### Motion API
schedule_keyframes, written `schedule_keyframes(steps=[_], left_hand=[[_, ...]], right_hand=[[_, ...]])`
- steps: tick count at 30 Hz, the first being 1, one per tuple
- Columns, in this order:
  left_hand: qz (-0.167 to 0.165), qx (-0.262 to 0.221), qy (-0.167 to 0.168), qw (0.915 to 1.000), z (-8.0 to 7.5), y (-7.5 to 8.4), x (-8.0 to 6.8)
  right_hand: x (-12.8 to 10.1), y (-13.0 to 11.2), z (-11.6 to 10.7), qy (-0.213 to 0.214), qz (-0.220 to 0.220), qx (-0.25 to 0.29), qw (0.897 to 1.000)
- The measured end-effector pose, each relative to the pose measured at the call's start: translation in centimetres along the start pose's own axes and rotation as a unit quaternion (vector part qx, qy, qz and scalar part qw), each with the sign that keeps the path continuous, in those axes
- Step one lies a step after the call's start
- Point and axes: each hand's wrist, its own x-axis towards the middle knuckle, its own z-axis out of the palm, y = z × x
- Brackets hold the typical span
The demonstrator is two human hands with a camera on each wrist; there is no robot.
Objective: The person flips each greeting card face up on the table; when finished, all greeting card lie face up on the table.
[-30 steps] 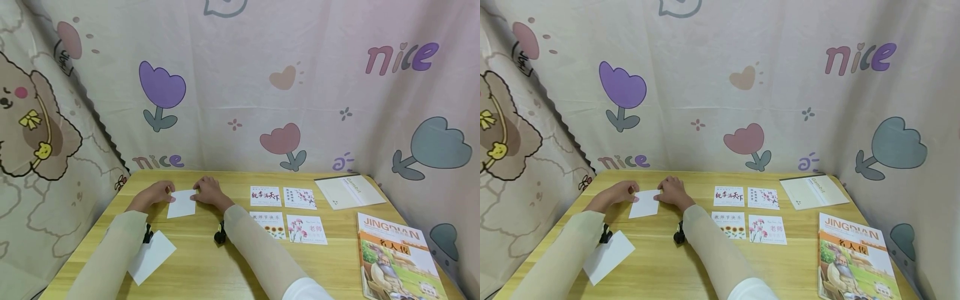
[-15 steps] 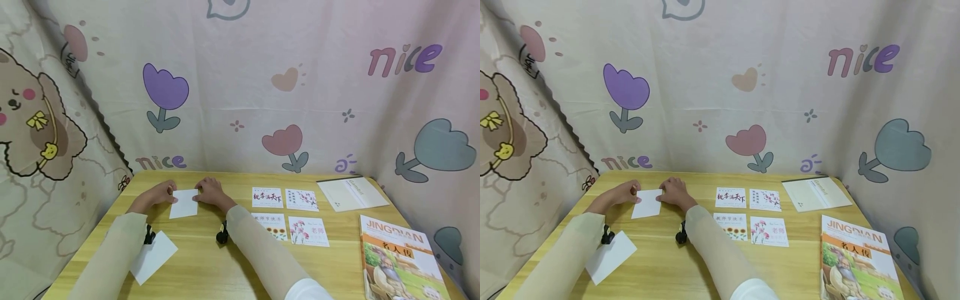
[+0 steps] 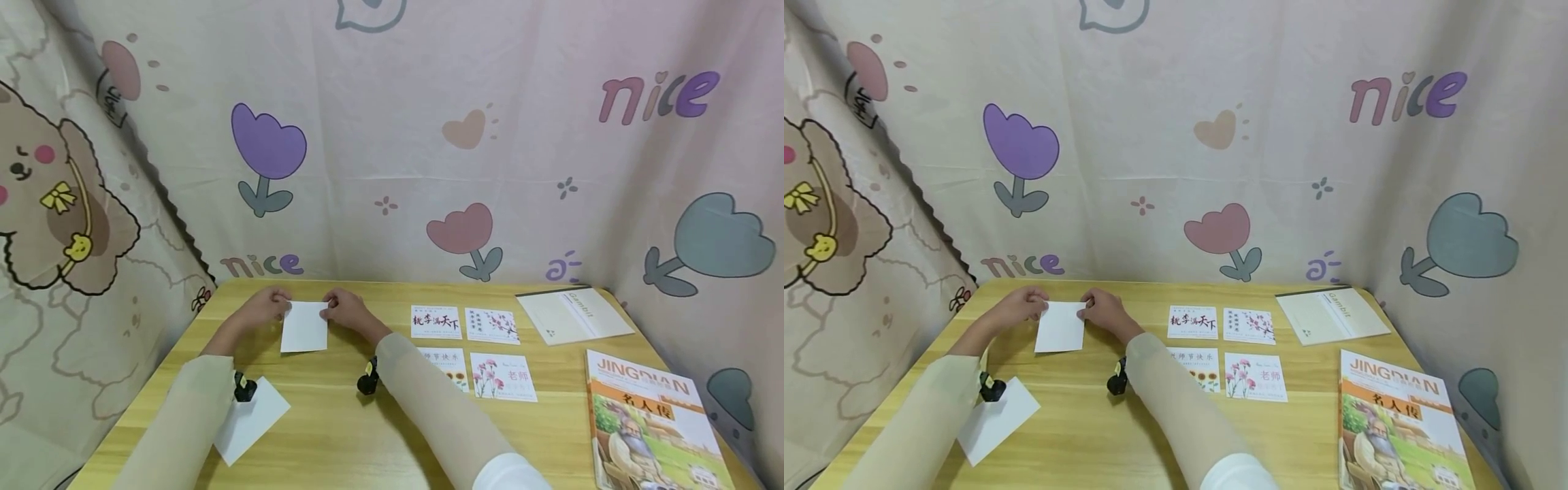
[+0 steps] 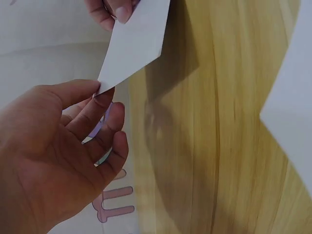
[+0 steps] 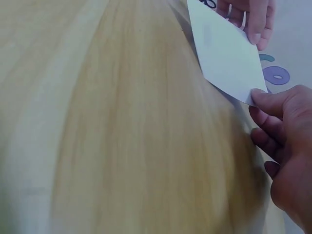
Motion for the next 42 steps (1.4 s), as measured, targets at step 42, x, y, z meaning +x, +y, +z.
schedule_keyframes(steps=[42], left_hand=[[0.119, -0.127, 0.008, 0.9848, 9.5, 14.4, -4.0]], right_hand=[[-16.5, 1.2, -17.6, 0.012, -0.064, 0.144, 0.987]])
